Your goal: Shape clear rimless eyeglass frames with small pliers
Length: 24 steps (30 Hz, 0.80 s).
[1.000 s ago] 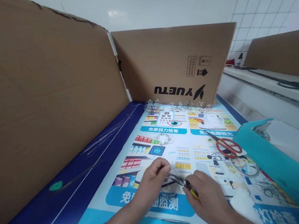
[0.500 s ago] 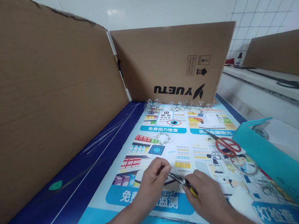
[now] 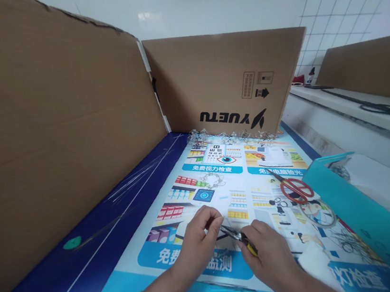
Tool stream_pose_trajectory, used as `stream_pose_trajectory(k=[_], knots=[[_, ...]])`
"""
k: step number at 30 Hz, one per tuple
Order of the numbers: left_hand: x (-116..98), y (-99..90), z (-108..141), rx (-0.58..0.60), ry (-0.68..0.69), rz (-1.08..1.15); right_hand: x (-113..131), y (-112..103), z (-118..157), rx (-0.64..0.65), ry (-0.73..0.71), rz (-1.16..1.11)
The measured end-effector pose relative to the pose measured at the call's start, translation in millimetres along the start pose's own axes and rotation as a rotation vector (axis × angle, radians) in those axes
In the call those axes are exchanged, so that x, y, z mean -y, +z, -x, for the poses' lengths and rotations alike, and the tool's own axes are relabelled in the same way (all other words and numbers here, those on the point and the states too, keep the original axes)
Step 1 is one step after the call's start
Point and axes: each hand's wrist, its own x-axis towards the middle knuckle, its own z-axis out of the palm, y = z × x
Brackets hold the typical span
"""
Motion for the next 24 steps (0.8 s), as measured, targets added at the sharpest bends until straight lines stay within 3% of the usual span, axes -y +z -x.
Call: stream_pose_trajectory(k=[7, 24], knots=[[0.8, 1.2, 0.1, -0.013, 0.006, -0.017, -1.4, 0.7, 0.8, -0.048, -0.028, 0.054], [2.2, 0.2, 0.3, 0.048, 0.002, 0.001, -2.2, 0.0, -0.5, 0.012, -0.002, 0.073]])
